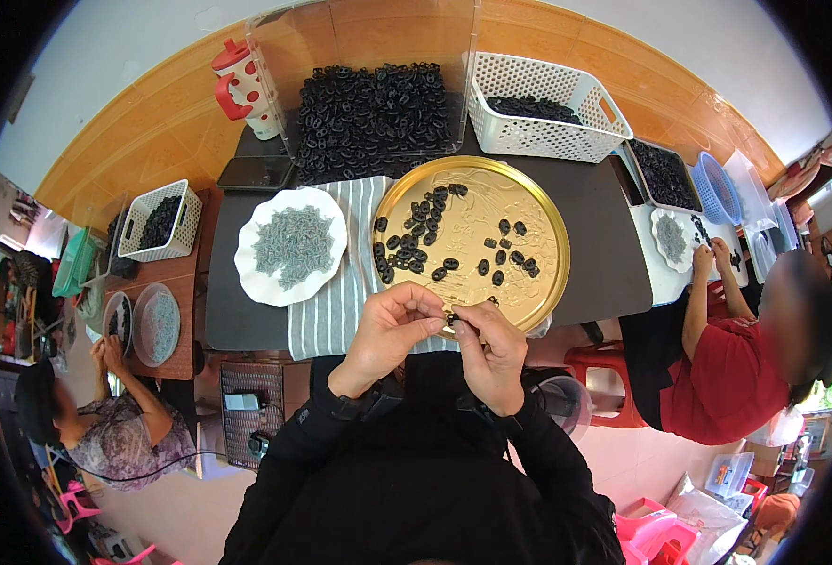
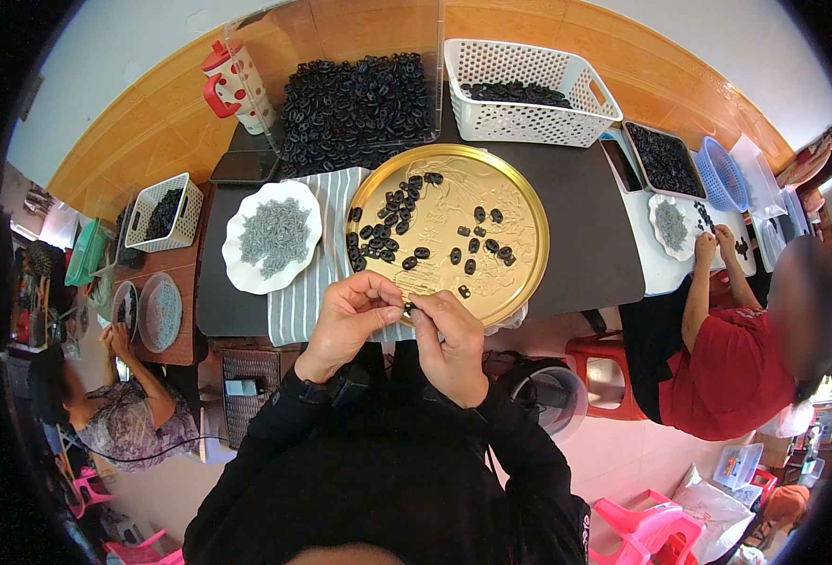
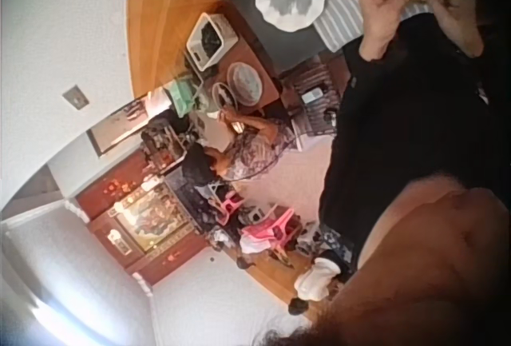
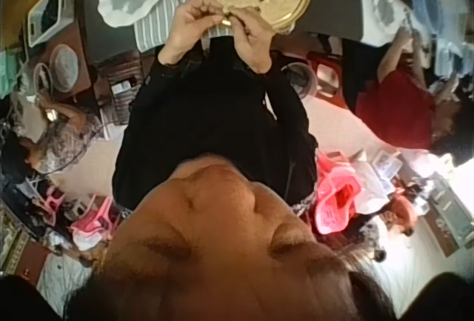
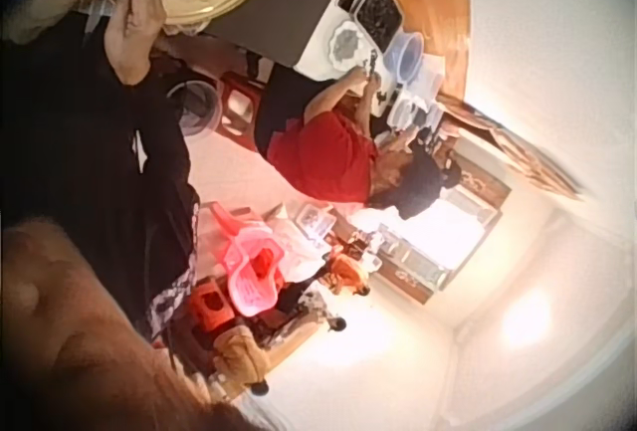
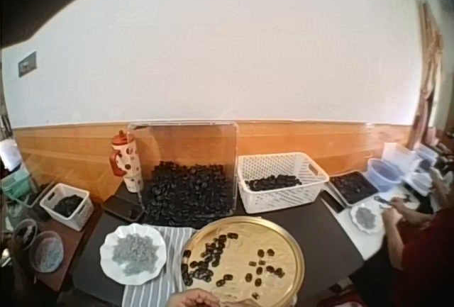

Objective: The person picks up a black plastic piece and a small grey spring by hand, fits the spring into the piece, and places the assembled component into a white basket, repeating this process several times.

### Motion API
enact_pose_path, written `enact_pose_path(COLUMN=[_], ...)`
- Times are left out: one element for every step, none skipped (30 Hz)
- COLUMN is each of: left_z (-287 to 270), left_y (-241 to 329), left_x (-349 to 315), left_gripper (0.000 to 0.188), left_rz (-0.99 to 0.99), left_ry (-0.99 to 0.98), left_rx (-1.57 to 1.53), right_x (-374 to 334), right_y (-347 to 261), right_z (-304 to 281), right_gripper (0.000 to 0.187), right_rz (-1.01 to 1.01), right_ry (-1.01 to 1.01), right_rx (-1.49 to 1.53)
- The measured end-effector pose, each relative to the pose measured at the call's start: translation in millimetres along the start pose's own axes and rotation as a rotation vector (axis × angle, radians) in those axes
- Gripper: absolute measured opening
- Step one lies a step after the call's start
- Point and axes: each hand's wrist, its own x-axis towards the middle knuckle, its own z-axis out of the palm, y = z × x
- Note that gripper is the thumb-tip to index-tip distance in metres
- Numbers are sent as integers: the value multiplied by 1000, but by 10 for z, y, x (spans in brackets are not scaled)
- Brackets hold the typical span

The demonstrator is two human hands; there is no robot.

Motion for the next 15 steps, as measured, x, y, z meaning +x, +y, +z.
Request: enact_pose_path(left_z=[5,11,20,24,25,22,20,20,25,33,40,43,45,49,80], left_y=[3,5,9,8,4,-13,-34,-46,-43,-37,-30,-23,-18,-9,16], left_x=[-2,-5,-8,-12,-17,-26,-43,-51,-48,-44,-44,-47,-47,-44,-31], left_gripper=[19,19,19,20,20,20,22,23,23,24,26,26,28,30,30], left_rz=[-1,-2,-3,1,5,4,9,13,12,13,14,13,18,23,26], left_ry=[2,4,3,10,17,17,21,24,24,29,34,33,20,7,7], left_rx=[-2,-3,-3,8,19,19,56,93,93,117,141,141,146,152,152], right_x=[1,-3,-11,-17,-18,-17,-15,-9,0,0,-8,-17,-18,-22,-36], right_y=[-6,-13,-22,-20,-1,31,46,49,52,52,66,89,106,94,65], right_z=[2,-2,-7,-7,-10,-19,-30,-40,-48,-55,-59,-60,-60,-51,-30], right_gripper=[21,21,22,23,23,24,26,26,21,17,17,17,17,17,19], right_rz=[-18,-18,-27,-35,-35,-130,-225,-224,-227,-229,-227,-198,-170,-171,-69], right_ry=[7,8,-2,-13,-13,-36,-59,-59,-82,-104,-104,-118,-132,-133,-65], right_rx=[-7,-8,-37,-65,-64,-124,-184,-184,-189,-195,-196,-155,-114,-115,-34])
